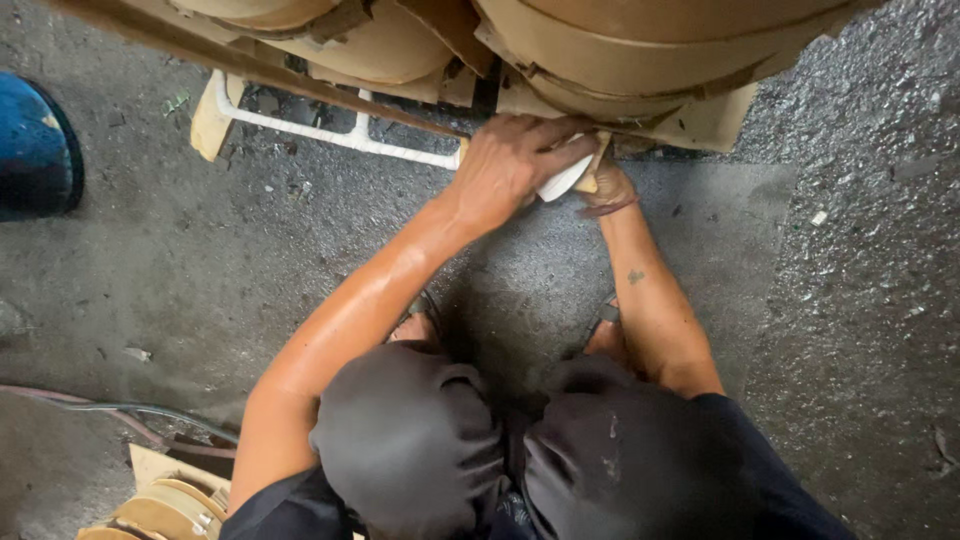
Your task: The person sits on the floor and wraps a white material around a long wooden stick. They repeatedly wind the material around the stick, securing it with their hands. The task involves handling the stick and the roll of material.
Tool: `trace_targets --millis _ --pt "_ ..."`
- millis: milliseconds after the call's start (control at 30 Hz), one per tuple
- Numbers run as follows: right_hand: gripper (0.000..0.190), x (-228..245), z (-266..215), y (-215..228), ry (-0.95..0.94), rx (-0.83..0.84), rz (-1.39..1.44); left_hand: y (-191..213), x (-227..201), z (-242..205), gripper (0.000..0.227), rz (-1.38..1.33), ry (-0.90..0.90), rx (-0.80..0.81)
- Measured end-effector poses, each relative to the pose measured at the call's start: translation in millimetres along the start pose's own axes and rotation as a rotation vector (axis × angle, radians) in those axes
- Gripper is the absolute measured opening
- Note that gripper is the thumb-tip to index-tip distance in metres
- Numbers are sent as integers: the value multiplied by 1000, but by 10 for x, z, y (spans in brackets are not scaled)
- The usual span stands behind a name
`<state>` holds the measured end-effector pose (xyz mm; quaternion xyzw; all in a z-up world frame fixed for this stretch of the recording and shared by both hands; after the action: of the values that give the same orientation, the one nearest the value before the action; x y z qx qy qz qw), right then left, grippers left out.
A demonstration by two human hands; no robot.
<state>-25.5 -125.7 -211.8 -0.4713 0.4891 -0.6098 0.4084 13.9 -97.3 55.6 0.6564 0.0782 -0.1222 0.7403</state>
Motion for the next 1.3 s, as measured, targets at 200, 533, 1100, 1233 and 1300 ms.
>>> trace_targets --millis 200,533,1100,1233,1300 --pt "75 -96 20 227 -75 -255 160 -42 140 -121 56 -150 182 80" --pt "42 219 -126 488 -18 -157 -633 106 70 -277 48 -554 221 36" --pt "50 416 -317 -591 212 -351 -652 -208 328 -361 35 -357 374 -67" --pt "41 87 -467 -326 72 -552 -550 -73 36 -417 27 -114 118 -104" --pt "41 -115 -584 -261 0 -569 -439 -119 -161 -559 19 -97 41 -13"
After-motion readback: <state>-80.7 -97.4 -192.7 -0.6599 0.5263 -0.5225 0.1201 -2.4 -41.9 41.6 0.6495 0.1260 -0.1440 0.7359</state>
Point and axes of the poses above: each hand's wrist, its own z-axis towards the middle knuckle, its own y-axis out of the back of the hand, x = y × z, the point moved 7 cm from there along z, towards the middle knuckle, and after that the axes turned 1 degree about -z, right-handed, at the moved point
